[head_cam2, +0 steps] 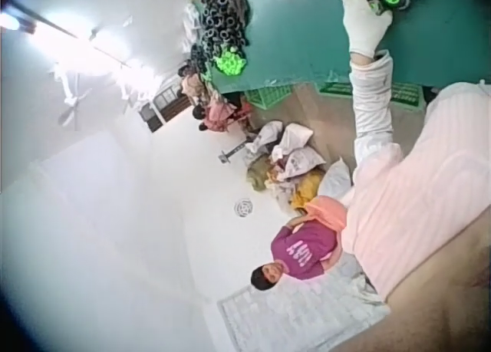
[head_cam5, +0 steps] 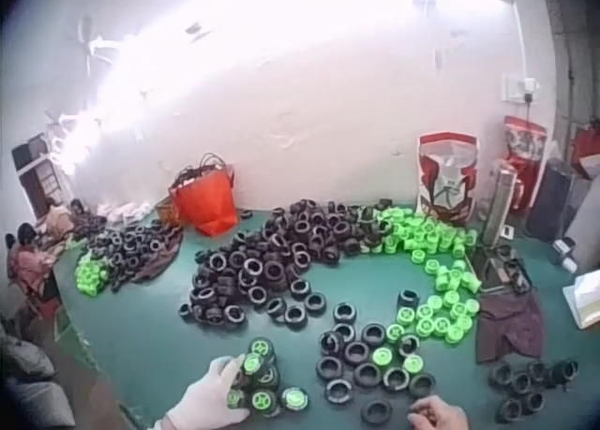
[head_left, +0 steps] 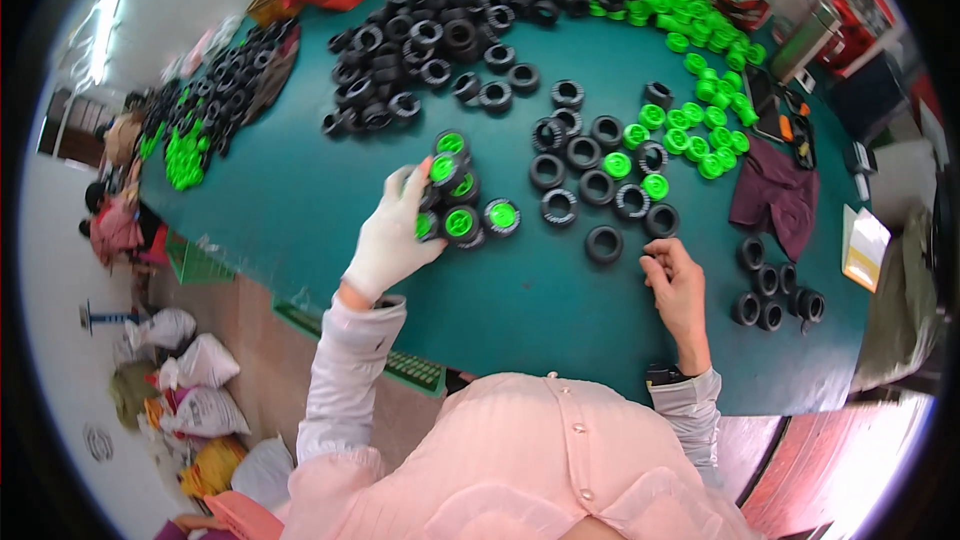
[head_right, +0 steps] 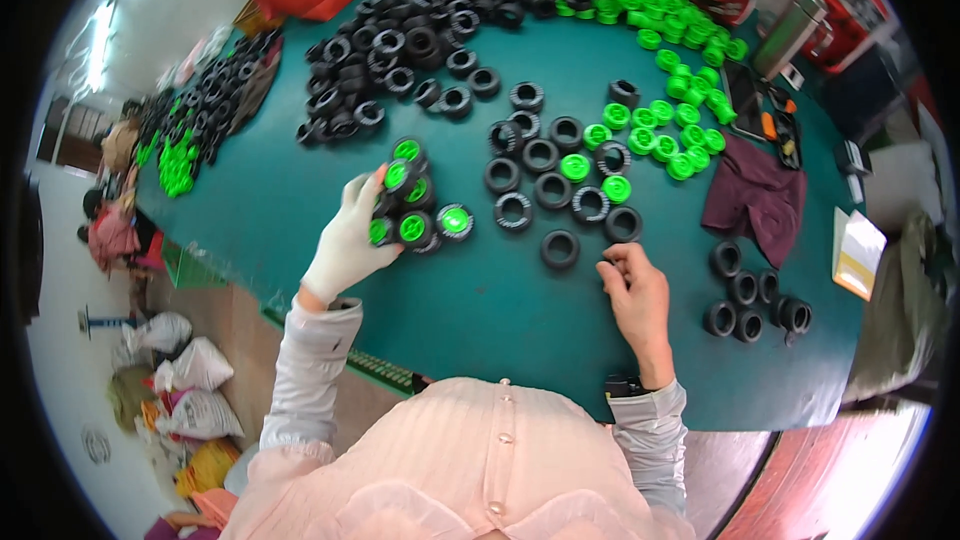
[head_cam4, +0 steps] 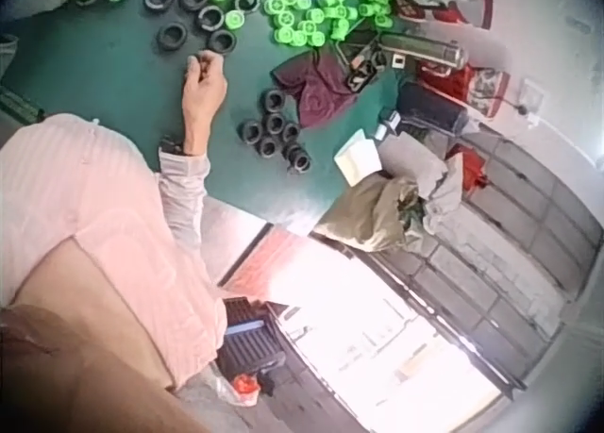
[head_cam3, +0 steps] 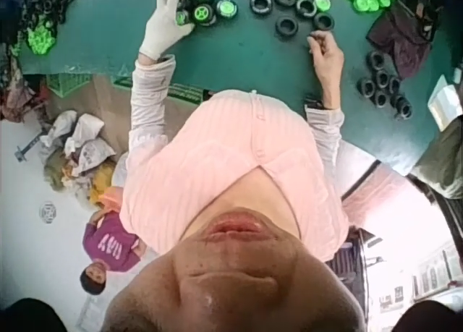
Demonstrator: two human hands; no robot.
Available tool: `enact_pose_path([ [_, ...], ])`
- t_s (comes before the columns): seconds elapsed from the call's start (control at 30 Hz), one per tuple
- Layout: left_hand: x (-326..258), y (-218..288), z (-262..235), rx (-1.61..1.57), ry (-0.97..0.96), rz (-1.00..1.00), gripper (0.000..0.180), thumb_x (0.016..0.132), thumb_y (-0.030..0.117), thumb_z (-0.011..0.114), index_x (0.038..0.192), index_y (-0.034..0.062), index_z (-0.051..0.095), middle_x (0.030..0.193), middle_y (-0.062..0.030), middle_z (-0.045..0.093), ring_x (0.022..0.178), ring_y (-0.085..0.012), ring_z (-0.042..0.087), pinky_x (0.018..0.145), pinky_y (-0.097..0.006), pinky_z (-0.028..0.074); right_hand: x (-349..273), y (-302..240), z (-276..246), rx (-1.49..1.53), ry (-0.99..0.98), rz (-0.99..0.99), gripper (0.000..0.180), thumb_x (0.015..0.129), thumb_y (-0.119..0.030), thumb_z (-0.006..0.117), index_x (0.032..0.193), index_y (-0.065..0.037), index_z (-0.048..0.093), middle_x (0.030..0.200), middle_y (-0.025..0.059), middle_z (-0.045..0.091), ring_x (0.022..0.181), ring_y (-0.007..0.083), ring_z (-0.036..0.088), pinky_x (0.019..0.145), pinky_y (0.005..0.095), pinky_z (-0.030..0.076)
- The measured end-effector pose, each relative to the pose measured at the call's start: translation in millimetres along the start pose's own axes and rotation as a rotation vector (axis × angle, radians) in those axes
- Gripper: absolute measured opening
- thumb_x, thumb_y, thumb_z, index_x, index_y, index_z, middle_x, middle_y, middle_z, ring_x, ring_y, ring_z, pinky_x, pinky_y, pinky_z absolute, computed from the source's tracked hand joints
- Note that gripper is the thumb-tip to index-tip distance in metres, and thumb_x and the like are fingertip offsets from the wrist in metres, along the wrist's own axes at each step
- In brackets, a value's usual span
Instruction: Manually inserting green plastic wheel hubs into black rubber tires.
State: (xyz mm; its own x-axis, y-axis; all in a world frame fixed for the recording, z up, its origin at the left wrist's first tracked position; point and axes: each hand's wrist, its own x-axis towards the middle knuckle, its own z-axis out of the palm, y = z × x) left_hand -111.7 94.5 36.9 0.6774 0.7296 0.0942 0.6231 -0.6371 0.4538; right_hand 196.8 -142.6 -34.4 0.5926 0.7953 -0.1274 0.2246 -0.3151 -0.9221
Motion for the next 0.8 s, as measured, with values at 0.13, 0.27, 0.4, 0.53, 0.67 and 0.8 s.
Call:
enact_pose_path([
  [0.13, -6, -6, 0, -0.027, -0.003, 0.022, 0.086, 0.069, -0.004, 0.071, 0.149, 0.0079, 0.043, 0.145, -0.0189, 0.047, 0.119, -0.0415, 0.062, 0.095, -0.042, 0.056, -1, 6, -1, -0.077, 0.032, -0.056, 0.018, 0.091, -0.01, 0.074, 0.105, -0.003, 0.064, 0.067, 0.0072, 0.059, 0.058, 0.017, 0.056, 0.058, 0.0313, 0.045],
  [0.27, -10, 8, 22, -0.022, 0.162, -0.002, 0.078, 0.072, -0.003, 0.072, 0.144, 0.0046, 0.045, 0.146, -0.019, 0.047, 0.118, -0.0428, 0.062, 0.092, -0.042, 0.057, 0, 2, -2, -0.134, 0.046, -0.08, 0.018, 0.091, -0.011, 0.074, 0.105, -0.004, 0.065, 0.066, 0.007, 0.057, 0.058, 0.0177, 0.055, 0.058, 0.032, 0.044],
  [0.4, -1, 5, 35, 0.086, 0.282, -0.027, 0.07, 0.075, 0.0, 0.076, 0.139, 0.0045, 0.049, 0.14, -0.0165, 0.051, 0.113, -0.0393, 0.065, 0.087, -0.04, 0.058, -2, 3, -1, -0.114, 0.037, -0.039, 0.02, 0.091, -0.012, 0.075, 0.106, -0.004, 0.064, 0.068, 0.0068, 0.056, 0.058, 0.0188, 0.053, 0.058, 0.0327, 0.045],
  [0.53, -1, -8, 22, -0.011, 0.198, -0.05, 0.064, 0.074, -0.004, 0.073, 0.135, 0.0072, 0.053, 0.132, -0.0141, 0.055, 0.107, -0.0336, 0.066, 0.084, -0.038, 0.058, -4, 3, -2, -0.136, 0.049, -0.041, 0.02, 0.091, -0.013, 0.074, 0.106, -0.005, 0.065, 0.068, 0.007, 0.057, 0.059, 0.0193, 0.055, 0.059, 0.0331, 0.045],
  [0.67, -12, -38, 4, 0.071, 0.162, 0.023, 0.065, 0.074, -0.003, 0.076, 0.134, 0.0052, 0.054, 0.133, -0.0144, 0.056, 0.103, -0.0327, 0.068, 0.084, -0.037, 0.057, -3, 0, -1, -0.137, 0.046, -0.026, 0.019, 0.091, -0.014, 0.074, 0.105, -0.005, 0.065, 0.069, 0.0075, 0.058, 0.06, 0.0203, 0.057, 0.059, 0.0338, 0.045],
  [0.8, 6, -31, 23, -0.017, 0.265, -0.14, 0.062, 0.076, 0.001, 0.083, 0.132, 0.0027, 0.055, 0.121, -0.0142, 0.065, 0.105, -0.0287, 0.067, 0.095, -0.034, 0.053, -2, 0, -1, -0.181, 0.046, -0.023, 0.019, 0.092, -0.014, 0.075, 0.105, -0.006, 0.065, 0.069, 0.0071, 0.058, 0.059, 0.0209, 0.057, 0.058, 0.0343, 0.045],
])
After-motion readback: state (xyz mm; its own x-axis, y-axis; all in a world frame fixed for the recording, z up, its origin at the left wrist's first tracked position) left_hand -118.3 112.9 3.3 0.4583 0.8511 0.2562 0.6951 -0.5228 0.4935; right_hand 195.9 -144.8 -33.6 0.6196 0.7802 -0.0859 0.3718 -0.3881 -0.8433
